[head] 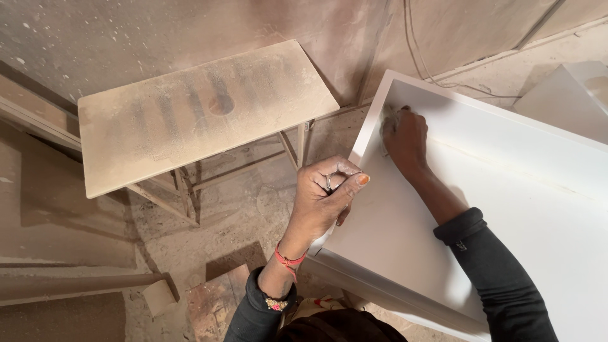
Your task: The person sands the interior and edges of a white rectangular wooden tray-like box using a sanding block, working the inner corners and rim surfaces by hand while steadying the box with the other hand. They reposition the box and continue sanding different sections of the interior and edges throughout the clip.
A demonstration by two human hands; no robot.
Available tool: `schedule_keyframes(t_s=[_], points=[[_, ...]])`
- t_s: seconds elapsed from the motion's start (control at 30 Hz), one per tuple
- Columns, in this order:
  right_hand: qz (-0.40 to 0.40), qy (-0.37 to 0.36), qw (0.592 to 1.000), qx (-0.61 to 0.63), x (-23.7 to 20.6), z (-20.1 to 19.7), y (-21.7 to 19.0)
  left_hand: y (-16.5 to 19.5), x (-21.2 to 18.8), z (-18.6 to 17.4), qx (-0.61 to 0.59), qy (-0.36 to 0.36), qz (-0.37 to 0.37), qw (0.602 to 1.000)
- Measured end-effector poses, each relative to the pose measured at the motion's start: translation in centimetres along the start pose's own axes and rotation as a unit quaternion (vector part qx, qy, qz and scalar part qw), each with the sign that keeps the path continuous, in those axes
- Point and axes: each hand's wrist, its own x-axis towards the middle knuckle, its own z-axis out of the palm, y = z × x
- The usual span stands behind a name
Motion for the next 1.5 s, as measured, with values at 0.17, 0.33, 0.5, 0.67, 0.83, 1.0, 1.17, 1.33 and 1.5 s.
schedule_keyframes(t_s=[0.17,0.33,0.5,0.67,0.83,1.0,1.17,1.33,1.5], points=[[-0.037,0.02,0.999,0.013,0.9,0.4,0.9,0.1,-0.1,0.3,-0.013,0.008,-0.019,1.0],[-0.03,-0.003,0.999,0.021,1.6,-0.4,1.2,0.3,0.0,0.4,-0.007,0.009,-0.019,1.0],[-0.028,0.019,0.999,0.036,1.4,-1.6,0.4,0.2,0.0,0.5,-0.016,0.002,-0.016,1.0],[-0.02,0.024,0.999,-0.012,0.9,-1.4,-0.9,0.2,0.0,0.5,-0.004,0.004,-0.018,1.0],[-0.062,0.019,0.998,-0.011,0.3,-1.0,-1.1,0.2,0.1,0.5,0.0,-0.005,-0.008,1.0],[-0.06,0.002,0.998,-0.015,0.6,-0.8,0.0,0.0,0.1,0.6,0.008,0.006,-0.014,1.0],[-0.07,-0.02,0.997,-0.001,2.0,-0.8,1.3,0.0,0.3,0.5,0.01,-0.006,-0.012,1.0],[0.038,-0.048,0.994,0.089,2.9,-1.2,1.4,-0.3,0.5,0.4,0.017,-0.003,-0.011,1.0],[0.146,-0.091,0.979,0.108,2.8,-1.8,1.3,-0.5,0.7,0.3,0.013,-0.01,-0.007,1.0]])
